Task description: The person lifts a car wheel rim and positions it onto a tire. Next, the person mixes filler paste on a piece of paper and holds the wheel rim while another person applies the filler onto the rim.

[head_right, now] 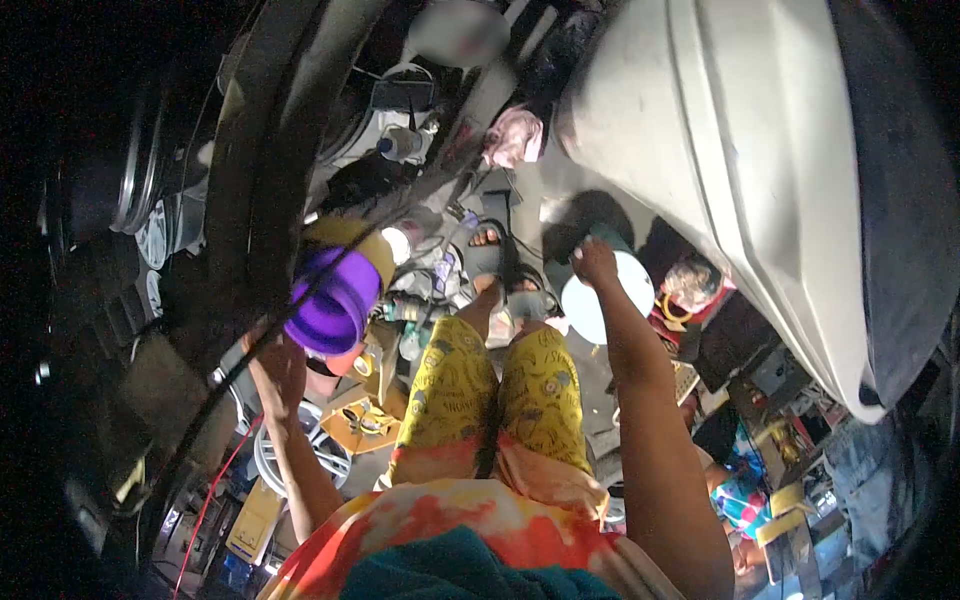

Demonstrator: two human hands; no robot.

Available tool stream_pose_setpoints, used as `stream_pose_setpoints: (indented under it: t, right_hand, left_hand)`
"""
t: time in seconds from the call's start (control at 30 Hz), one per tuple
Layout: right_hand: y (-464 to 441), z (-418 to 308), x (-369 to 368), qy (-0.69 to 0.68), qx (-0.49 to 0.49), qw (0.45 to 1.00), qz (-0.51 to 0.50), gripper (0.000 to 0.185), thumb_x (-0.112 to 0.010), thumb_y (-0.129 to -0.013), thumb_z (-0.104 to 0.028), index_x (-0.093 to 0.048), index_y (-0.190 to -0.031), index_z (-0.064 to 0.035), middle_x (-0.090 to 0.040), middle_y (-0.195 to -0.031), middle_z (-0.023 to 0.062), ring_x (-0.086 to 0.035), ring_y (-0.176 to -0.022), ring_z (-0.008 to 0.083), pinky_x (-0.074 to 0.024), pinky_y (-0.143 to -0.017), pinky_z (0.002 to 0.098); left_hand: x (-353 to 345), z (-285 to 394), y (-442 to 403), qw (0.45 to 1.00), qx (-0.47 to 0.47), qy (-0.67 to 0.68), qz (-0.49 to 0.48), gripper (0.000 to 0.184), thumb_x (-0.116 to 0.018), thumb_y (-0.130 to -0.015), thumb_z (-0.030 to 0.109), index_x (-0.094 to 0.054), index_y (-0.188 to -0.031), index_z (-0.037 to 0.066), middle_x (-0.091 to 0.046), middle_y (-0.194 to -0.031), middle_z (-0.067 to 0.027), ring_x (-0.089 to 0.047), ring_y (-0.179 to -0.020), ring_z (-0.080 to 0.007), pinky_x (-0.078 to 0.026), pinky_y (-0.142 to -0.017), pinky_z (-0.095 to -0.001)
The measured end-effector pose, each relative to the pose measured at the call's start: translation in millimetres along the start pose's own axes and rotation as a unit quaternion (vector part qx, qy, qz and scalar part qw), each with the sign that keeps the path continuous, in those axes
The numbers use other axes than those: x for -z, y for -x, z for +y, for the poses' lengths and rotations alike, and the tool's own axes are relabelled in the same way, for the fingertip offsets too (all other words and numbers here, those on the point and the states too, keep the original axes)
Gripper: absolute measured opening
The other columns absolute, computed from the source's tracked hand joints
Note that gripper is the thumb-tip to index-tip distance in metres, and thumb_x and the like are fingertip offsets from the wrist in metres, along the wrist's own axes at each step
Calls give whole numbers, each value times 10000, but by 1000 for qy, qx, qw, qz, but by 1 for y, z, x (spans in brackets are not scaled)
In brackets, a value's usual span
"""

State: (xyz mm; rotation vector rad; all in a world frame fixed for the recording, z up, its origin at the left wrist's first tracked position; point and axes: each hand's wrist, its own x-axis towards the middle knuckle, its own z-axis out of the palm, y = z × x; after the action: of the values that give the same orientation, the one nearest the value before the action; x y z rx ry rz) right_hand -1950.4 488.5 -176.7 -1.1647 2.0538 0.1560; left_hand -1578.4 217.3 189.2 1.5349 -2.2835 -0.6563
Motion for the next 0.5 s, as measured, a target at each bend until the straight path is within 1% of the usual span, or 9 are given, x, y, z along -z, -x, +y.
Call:
stream_pose_setpoints:
  t: [0.1, 0.13, 0.2, 0.27, 0.33, 0.4, 0.43, 0.47, 0.5]
  right_hand:
    - [5, 20, -22, 131, 68, 986, 78, 449, -573, -918, -407, -638, -1203, -65, -561, -1240, 147, -492, -1201, 355, -411, -990, 500]
    - [1, 13, -8, 154, 61, 986, 0, 444, -544, -931, -404, -626, -1224, -79, -579, -1233, 151, -510, -1210, 335, -414, -1001, 451]
    - [-23, 39, -44, -51, 103, 992, -42, 383, -556, -925, -346, -649, -1171, -69, -620, -1210, 171, -572, -1152, 355, -442, -975, 488]
    - [-31, 35, -54, 106, 142, 983, 43, 298, -564, -912, -318, -673, -1065, -86, -662, -1105, 166, -647, -999, 350, -500, -870, 478]
    - [-28, 31, -44, 60, 178, 979, 85, 278, -603, -862, -345, -703, -971, -110, -685, -992, 176, -672, -870, 358, -544, -687, 470]
    - [-21, 15, -8, 48, 153, 987, 3, 301, -602, -861, -365, -697, -949, -93, -688, -866, 157, -671, -808, 372, -536, -711, 490]
    - [-18, 12, -14, 66, 189, 968, 152, 309, -596, -874, -372, -694, -903, -81, -686, -852, 160, -664, -781, 378, -523, -720, 502]
    - [-22, 18, -16, 30, 167, 985, 41, 368, -552, -907, -410, -670, -891, -61, -684, -824, 204, -671, -741, 391, -539, -706, 499]
    - [-24, 16, -15, 35, 177, 981, 65, 372, -556, -906, -414, -669, -874, -62, -685, -823, 201, -671, -737, 387, -539, -701, 495]
  left_hand:
    - [2, -17, 22, 970, 111, 216, 10, 304, -698, -902, 87, -524, -1140, 16, -589, -1039, -64, -556, -799, -129, -464, -677, -262]
    - [2, 4, 18, 949, 177, 261, 26, 289, -701, -911, 119, -534, -1126, 21, -590, -1043, -62, -561, -795, -120, -461, -667, -234]
    - [5, -15, 32, 947, 158, 276, 35, 389, -700, -912, 143, -475, -1207, 27, -548, -1135, -83, -525, -911, -147, -423, -771, -271]
    - [7, -38, 51, 945, 120, 301, 48, 489, -700, -914, 168, -417, -1289, 33, -505, -1227, -105, -489, -1027, -173, -386, -874, -309]
    - [9, -61, 65, 940, 84, 327, 57, 589, -700, -916, 192, -358, -1371, 39, -463, -1319, -126, -453, -1142, -200, -348, -978, -347]
    - [8, -88, 80, 930, 48, 356, 71, 690, -699, -917, 216, -299, -1452, 45, -421, -1411, -147, -416, -1258, -227, -311, -1082, -384]
    - [7, -104, 89, 926, 34, 367, 78, 740, -699, -918, 228, -269, -1493, 48, -400, -1457, -158, -398, -1316, -240, -292, -1133, -403]
    - [6, -127, 100, 924, 33, 372, 88, 740, -699, -918, 228, -269, -1493, 48, -400, -1457, -158, -398, -1316, -240, -292, -1133, -403]
    - [5, -154, 112, 938, 27, 334, 94, 825, -719, -893, 306, -232, -1512, 61, -352, -1499, -158, -361, -1355, -264, -260, -1153, -407]
